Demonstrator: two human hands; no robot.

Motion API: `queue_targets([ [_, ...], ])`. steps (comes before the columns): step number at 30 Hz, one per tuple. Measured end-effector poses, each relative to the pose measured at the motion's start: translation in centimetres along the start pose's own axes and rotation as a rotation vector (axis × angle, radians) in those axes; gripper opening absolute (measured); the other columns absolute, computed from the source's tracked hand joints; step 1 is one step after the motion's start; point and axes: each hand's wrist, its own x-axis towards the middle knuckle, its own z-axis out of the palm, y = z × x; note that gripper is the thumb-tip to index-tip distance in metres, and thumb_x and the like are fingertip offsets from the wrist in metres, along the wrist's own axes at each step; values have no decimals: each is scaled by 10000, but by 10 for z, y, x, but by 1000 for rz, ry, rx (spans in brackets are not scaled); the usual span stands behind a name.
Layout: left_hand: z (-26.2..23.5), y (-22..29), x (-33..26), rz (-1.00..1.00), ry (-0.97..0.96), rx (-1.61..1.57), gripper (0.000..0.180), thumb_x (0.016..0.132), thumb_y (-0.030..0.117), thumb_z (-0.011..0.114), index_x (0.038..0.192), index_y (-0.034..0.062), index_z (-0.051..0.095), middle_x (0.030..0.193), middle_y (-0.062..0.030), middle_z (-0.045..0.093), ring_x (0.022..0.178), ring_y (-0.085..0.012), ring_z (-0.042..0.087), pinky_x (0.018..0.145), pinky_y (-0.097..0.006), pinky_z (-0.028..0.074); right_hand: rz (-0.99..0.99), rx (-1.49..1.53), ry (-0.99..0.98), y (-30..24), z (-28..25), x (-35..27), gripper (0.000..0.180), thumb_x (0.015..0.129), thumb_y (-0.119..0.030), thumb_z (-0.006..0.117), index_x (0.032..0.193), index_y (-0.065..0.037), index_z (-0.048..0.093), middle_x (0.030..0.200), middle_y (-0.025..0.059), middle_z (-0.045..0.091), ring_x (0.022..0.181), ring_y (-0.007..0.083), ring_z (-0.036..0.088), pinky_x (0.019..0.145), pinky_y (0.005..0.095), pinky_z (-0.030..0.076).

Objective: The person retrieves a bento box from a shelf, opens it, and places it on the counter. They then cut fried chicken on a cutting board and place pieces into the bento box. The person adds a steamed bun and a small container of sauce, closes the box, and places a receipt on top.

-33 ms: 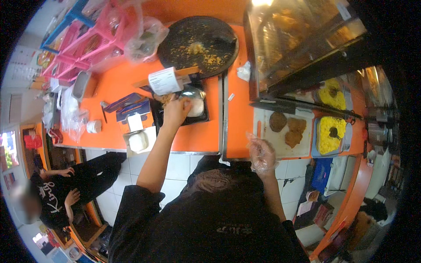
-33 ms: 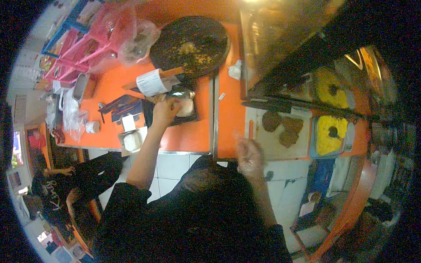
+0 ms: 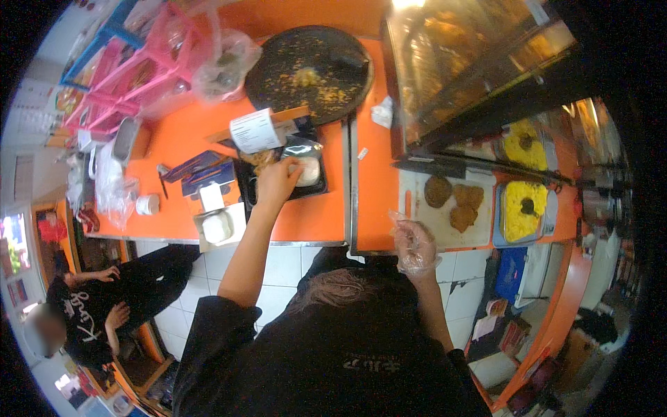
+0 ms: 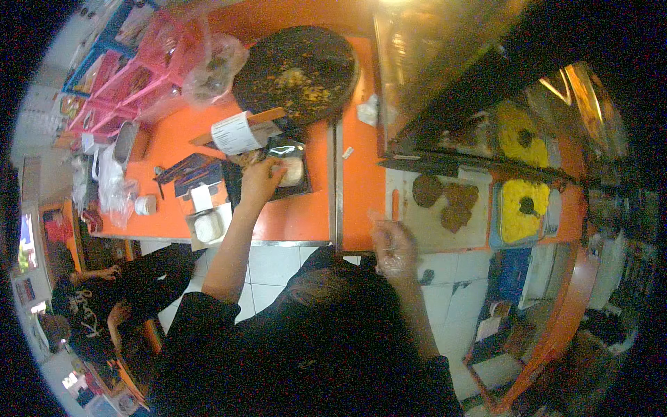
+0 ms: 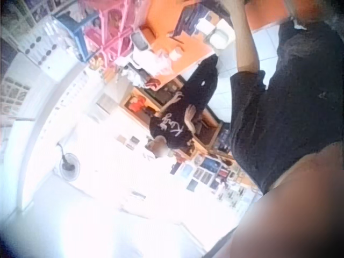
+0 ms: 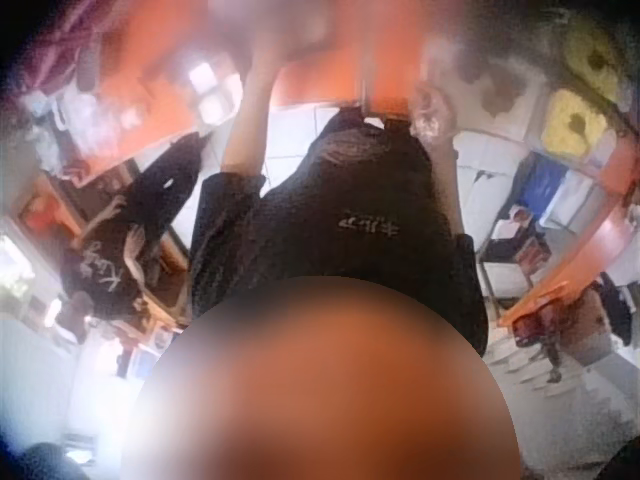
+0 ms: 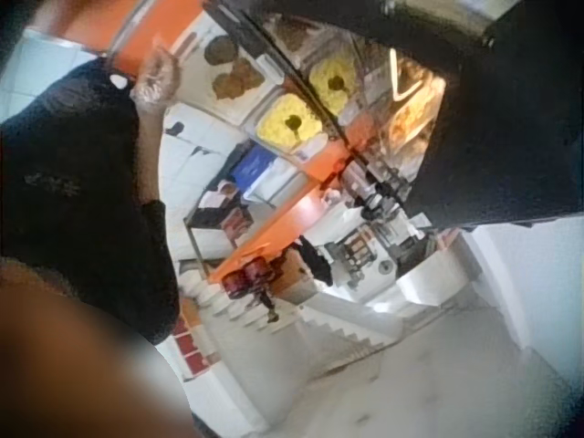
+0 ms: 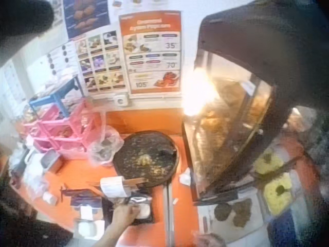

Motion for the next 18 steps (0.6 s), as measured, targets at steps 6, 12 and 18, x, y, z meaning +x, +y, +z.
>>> queue_targets([
  [6, 16, 6, -39, -80, 100, -240, 356, 883, 217, 753, 1197, 75, 661, 561, -39, 558, 494, -122, 501, 500, -300, 402, -24, -40, 59, 24, -28, -11, 211, 878, -8, 659, 1087, -33, 667, 999, 169, 709, 910, 320, 689, 831, 392, 539],
  [12, 40, 69, -84, -2, 90, -420, 257, 930, 151, 714, 1161, 49, 666, 632, -25, 635, 552, -65, 568, 515, -233, 419, -213, 77, 95, 24, -76, 8, 224, 875, -7, 679, 1096, -17, 642, 1018, 130, 694, 883, 251, 670, 787, 354, 538],
  [18, 100, 179, -123, 58, 53, -440, 228, 920, 93, 706, 1137, 36, 670, 647, -27, 651, 581, -65, 604, 536, -223, 459, -59, 227, 17, 67, -187, 34, 513, 895, -53, 689, 1343, -33, 440, 1251, 155, 579, 994, 208, 617, 825, 335, 541],
])
